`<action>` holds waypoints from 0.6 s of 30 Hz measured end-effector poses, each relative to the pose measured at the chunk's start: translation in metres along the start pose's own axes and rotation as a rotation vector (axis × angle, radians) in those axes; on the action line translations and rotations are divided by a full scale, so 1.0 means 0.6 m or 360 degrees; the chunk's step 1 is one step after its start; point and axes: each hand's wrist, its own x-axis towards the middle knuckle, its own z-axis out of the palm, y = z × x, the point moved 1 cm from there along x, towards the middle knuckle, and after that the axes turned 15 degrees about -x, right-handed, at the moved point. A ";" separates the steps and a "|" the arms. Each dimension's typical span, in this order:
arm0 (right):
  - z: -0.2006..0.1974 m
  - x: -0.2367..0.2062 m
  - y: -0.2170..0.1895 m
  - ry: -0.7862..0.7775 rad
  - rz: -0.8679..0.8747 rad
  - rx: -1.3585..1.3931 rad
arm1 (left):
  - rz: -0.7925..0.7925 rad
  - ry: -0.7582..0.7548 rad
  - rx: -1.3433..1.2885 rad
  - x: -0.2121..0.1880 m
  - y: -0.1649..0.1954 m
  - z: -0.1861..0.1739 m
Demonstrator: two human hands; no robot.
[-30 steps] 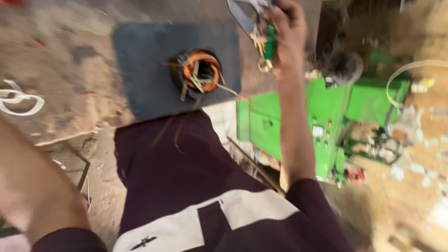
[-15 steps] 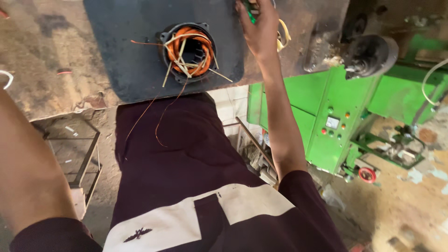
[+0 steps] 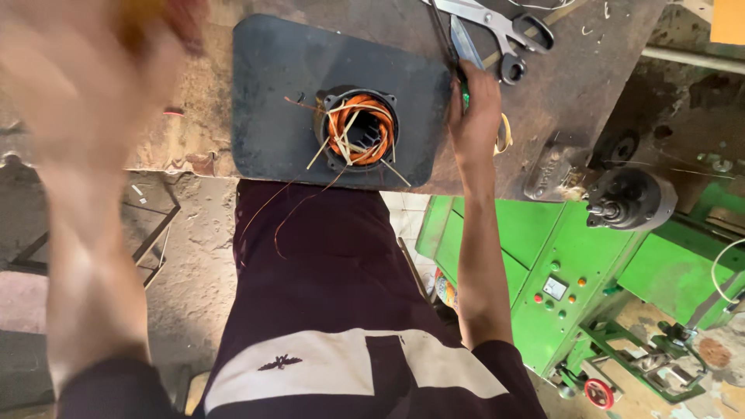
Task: The person works on a motor stator, using a screwdriver to adjust copper windings and a cloth to wipe the component. They then use their hands to arrange and secure the windings with white insulating strips.
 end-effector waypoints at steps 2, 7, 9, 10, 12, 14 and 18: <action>0.006 -0.005 0.009 -0.0024 0.0014 -0.0009 | 0.0090 -0.0149 -0.0450 -0.033 0.054 0.009; 0.021 -0.016 0.032 -0.0059 0.0053 0.0021 | -0.0220 -0.0810 -0.1306 -0.060 0.143 0.083; 0.027 -0.019 0.041 -0.0073 0.0043 0.0020 | -0.0214 -0.0719 -0.1284 -0.060 0.150 0.090; 0.028 -0.020 0.043 -0.0086 0.0031 0.0017 | -0.0209 -0.0639 -0.1298 -0.060 0.152 0.090; 0.035 -0.025 0.049 -0.0072 0.0018 0.0010 | -0.0223 -0.0491 -0.1322 -0.060 0.156 0.092; 0.040 -0.029 0.051 -0.0065 0.0017 -0.0010 | -0.0261 -0.0388 -0.1350 -0.055 0.165 0.087; 0.047 -0.036 0.044 -0.0035 0.0051 -0.0069 | -0.0330 -0.0337 -0.1273 -0.044 0.180 0.084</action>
